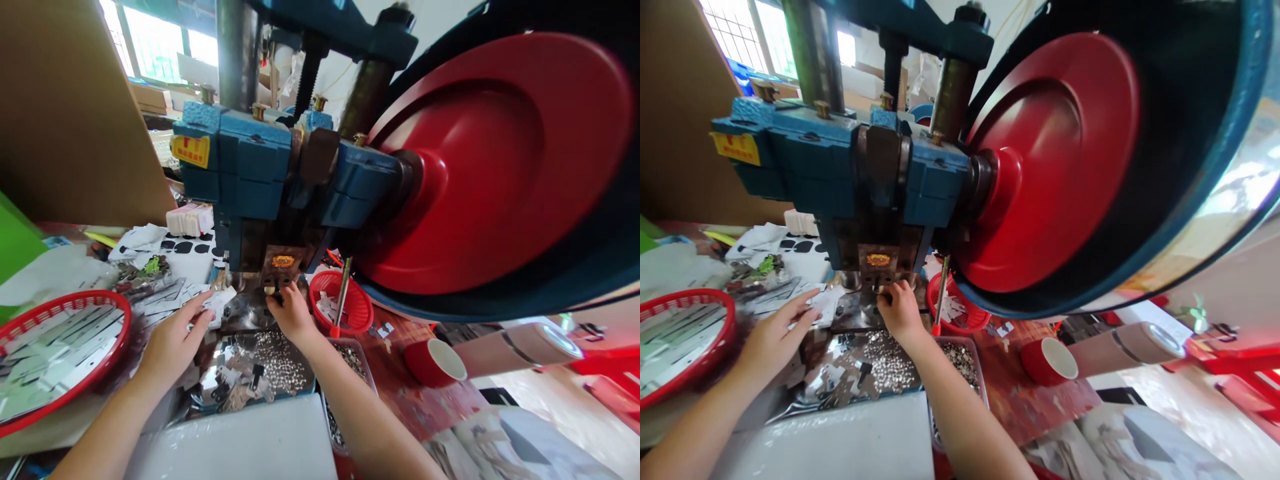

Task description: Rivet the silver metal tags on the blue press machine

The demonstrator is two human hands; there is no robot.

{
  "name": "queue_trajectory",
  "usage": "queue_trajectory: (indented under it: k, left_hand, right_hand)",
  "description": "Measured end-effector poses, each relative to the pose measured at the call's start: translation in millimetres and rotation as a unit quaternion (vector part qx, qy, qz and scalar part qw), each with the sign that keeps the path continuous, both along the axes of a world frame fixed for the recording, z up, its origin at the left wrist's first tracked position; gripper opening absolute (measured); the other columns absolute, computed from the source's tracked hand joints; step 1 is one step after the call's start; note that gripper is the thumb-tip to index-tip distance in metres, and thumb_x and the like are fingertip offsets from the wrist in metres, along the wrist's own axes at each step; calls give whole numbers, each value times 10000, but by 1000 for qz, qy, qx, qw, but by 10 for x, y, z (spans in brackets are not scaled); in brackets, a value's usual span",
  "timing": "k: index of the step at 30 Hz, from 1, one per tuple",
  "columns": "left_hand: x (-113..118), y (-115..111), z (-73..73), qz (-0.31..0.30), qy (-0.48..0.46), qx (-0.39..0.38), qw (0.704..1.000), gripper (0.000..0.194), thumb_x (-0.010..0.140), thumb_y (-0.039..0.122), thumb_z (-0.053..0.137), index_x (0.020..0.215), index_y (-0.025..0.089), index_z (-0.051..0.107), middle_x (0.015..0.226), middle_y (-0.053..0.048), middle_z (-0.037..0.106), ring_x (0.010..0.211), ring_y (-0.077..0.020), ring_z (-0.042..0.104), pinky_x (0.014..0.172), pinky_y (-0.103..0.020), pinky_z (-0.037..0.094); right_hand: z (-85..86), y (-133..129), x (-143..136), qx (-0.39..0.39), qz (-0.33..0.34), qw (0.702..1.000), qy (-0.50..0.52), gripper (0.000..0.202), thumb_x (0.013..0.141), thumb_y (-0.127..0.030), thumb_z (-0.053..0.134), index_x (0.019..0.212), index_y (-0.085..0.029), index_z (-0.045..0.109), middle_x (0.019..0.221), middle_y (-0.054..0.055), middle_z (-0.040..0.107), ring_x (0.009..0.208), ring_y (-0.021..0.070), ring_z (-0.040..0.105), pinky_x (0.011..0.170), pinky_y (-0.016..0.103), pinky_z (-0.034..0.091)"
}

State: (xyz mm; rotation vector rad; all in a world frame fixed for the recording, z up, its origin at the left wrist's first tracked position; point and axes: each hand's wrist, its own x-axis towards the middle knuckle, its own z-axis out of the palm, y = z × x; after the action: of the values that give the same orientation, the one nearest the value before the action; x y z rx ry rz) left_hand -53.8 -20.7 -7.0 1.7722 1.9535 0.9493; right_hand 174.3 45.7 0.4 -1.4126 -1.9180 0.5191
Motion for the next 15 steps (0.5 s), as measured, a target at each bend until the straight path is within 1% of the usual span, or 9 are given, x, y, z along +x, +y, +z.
queue_trajectory:
  k: [1, 3, 6, 8, 10, 12, 14, 15]
  left_hand:
    - [22, -4, 6, -3, 12, -1, 1000, 448, 844, 535, 442, 1195, 304, 598, 1018, 9, 732, 917, -206, 677, 763, -267, 504]
    - [56, -8, 23, -8, 25, -1, 1000, 411, 843, 530, 447, 1115, 294, 644, 1036, 9, 729, 917, -204, 677, 764, -259, 502]
    - [108, 1, 59, -28, 6, -13, 1000, 364, 841, 518, 460, 1001, 270, 673, 961, 12, 738, 831, -182, 681, 733, -249, 507]
    - [172, 19, 102, -47, -13, -6, 999, 344, 834, 510, 477, 946, 256, 680, 934, 6, 733, 817, -179, 673, 741, -257, 510]
    - [276, 55, 160, -66, -24, 8, 998, 322, 835, 493, 488, 929, 255, 684, 965, -2, 724, 866, -187, 662, 787, -279, 506]
    - [410, 116, 214, -93, -28, 14, 995, 296, 845, 459, 485, 941, 260, 682, 997, -4, 714, 914, -195, 647, 826, -306, 496]
    - [549, 207, 243, -116, -28, 12, 993, 282, 856, 422, 470, 943, 255, 681, 985, -11, 707, 913, -201, 640, 834, -332, 491]
    - [611, 261, 242, -122, -28, 14, 992, 278, 855, 406, 469, 930, 247, 683, 972, -19, 703, 907, -207, 638, 835, -344, 490]
  right_hand:
    - [2, 16, -16, -7, -2, 1000, 3, 112, 776, -119, 616, 847, -181, 676, 900, 48, 585, 907, 186, 567, 856, 294, 458]
    - [10, 37, -35, -20, -6, 1000, 7, 117, 765, -122, 623, 844, -186, 681, 889, 45, 585, 916, 192, 563, 850, 299, 462]
    - [1, 52, -23, -32, -2, 999, 27, 117, 749, -118, 631, 828, -187, 682, 870, 40, 575, 907, 191, 562, 834, 292, 465]
    - [-32, 37, 12, -33, -1, 997, 66, 94, 763, -123, 607, 794, -185, 671, 855, 33, 565, 870, 177, 566, 816, 283, 467]
    - [-83, -7, 62, -25, 12, 992, 122, 123, 803, -138, 547, 782, -187, 658, 841, 25, 566, 836, 161, 568, 797, 273, 466]
    - [-141, -71, 113, -18, 43, 983, 178, 161, 839, -166, 498, 823, -195, 655, 843, 20, 586, 832, 154, 572, 780, 262, 461]
    - [-194, -126, 149, -21, 60, 975, 215, 149, 849, -223, 514, 902, -203, 651, 848, 14, 606, 812, 151, 571, 742, 252, 458]
    - [-216, -141, 159, -24, 53, 973, 223, 144, 845, -259, 538, 920, -204, 648, 836, 10, 610, 785, 150, 566, 715, 248, 456]
